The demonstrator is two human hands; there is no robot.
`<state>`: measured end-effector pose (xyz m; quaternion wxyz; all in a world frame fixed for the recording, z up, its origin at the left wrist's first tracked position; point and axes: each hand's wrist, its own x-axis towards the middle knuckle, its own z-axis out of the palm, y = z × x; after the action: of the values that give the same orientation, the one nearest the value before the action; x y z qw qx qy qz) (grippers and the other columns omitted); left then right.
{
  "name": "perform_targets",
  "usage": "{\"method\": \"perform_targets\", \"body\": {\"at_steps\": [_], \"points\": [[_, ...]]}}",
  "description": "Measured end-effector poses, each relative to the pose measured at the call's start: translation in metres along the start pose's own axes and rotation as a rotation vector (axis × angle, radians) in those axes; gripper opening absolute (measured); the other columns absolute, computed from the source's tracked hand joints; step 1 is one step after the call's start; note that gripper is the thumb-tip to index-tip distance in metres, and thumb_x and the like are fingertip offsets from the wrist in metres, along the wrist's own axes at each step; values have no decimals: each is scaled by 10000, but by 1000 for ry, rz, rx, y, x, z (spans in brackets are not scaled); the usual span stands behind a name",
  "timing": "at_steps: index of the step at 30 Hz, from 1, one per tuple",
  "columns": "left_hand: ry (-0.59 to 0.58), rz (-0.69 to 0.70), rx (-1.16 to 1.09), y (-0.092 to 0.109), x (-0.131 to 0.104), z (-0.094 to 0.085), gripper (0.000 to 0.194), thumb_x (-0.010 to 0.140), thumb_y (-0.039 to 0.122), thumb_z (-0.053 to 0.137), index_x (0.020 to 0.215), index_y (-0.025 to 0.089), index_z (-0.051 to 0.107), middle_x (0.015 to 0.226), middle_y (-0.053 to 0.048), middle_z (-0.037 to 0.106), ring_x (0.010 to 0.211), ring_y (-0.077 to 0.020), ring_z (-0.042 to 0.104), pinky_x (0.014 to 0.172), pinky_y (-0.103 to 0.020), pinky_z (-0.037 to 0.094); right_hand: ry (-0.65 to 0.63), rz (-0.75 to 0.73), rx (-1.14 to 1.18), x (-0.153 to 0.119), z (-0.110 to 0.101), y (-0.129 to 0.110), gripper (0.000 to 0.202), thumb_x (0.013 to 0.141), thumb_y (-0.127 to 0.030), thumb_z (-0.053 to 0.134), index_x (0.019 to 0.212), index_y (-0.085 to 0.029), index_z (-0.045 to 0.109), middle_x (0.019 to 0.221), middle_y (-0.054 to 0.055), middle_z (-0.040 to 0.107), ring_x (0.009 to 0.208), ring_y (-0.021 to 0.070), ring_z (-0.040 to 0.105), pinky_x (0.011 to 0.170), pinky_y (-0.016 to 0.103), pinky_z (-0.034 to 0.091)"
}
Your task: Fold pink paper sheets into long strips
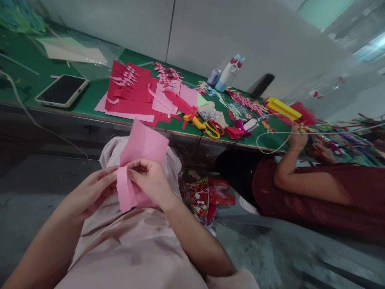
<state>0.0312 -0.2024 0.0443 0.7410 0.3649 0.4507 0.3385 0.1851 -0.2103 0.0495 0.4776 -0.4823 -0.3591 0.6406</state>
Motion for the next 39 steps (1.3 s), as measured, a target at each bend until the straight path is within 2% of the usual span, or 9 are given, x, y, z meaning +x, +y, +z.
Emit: {"method": "perform_targets", "body": {"at_steps": [3, 6, 10, 14, 18, 22, 29, 33, 39], "points": [[4, -33, -20, 2, 0, 0, 397, 570, 365, 864, 894, 166, 753, 837, -82, 746, 784, -192, 677, 607, -213, 511, -6, 18, 20, -1, -2, -1, 389, 517, -389, 887, 753, -173, 667, 712, -19, 653, 614, 87, 560, 596, 211, 469], [50, -2, -34, 4, -2, -1, 372, 548, 327, 874, 857, 157, 754, 823, -82, 747, 771, -192, 675, 625, -220, 519, -10, 16, -7, -2, -4, -3, 386, 542, -423, 875, 765, -179, 675, 731, -16, 656, 603, 87, 549, 567, 212, 458], [133, 62, -36, 6, -7, -1, 268, 512, 266, 883, 711, 167, 732, 667, -25, 700, 602, -127, 614, 555, -184, 485, -20, 28, -7, -3, -6, -4, 382, 543, -441, 870, 747, -178, 682, 666, -22, 636, 583, 97, 552, 564, 233, 475], [196, 99, -52, 10, -13, 1, 238, 494, 239, 877, 600, 182, 672, 558, 24, 624, 488, -86, 527, 468, -161, 419, -70, 17, -13, -7, -6, -7, 301, 616, -420, 842, 735, -183, 699, 653, -18, 634, 561, 82, 542, 576, 232, 464], [234, 103, -54, 10, -17, 4, 260, 497, 257, 875, 588, 184, 643, 543, 37, 587, 486, -80, 499, 457, -154, 393, -95, 21, -18, -11, -5, -10, 291, 616, -412, 846, 729, -183, 707, 674, -15, 634, 565, 82, 541, 574, 236, 459], [205, 131, 3, 7, -18, 4, 239, 556, 282, 852, 614, 181, 643, 562, 36, 574, 513, -79, 497, 490, -155, 400, -87, 15, 22, -11, -6, -9, 278, 620, -394, 846, 745, -184, 715, 676, -22, 631, 565, 72, 526, 555, 215, 438], [246, 189, 186, 5, -20, 6, 238, 684, 351, 780, 630, 157, 652, 579, 24, 569, 529, -73, 473, 475, -145, 363, -64, 69, 161, -9, -3, -6, 314, 516, -370, 892, 708, -192, 719, 673, -21, 642, 611, 100, 567, 607, 236, 484], [265, 263, 107, 5, -22, 9, 202, 682, 323, 784, 650, 160, 668, 600, 15, 604, 545, -83, 502, 497, -156, 403, -47, 67, 239, -10, 0, -4, 336, 468, -339, 909, 697, -197, 708, 697, -34, 649, 604, 82, 563, 602, 217, 487], [237, 272, -27, 10, -25, 17, 180, 655, 270, 809, 628, 153, 675, 584, 27, 611, 535, -68, 513, 489, -143, 399, -76, 61, 267, -14, 7, -9, 288, 551, -358, 882, 698, -193, 697, 646, -45, 606, 610, 74, 552, 657, 214, 499]]}}
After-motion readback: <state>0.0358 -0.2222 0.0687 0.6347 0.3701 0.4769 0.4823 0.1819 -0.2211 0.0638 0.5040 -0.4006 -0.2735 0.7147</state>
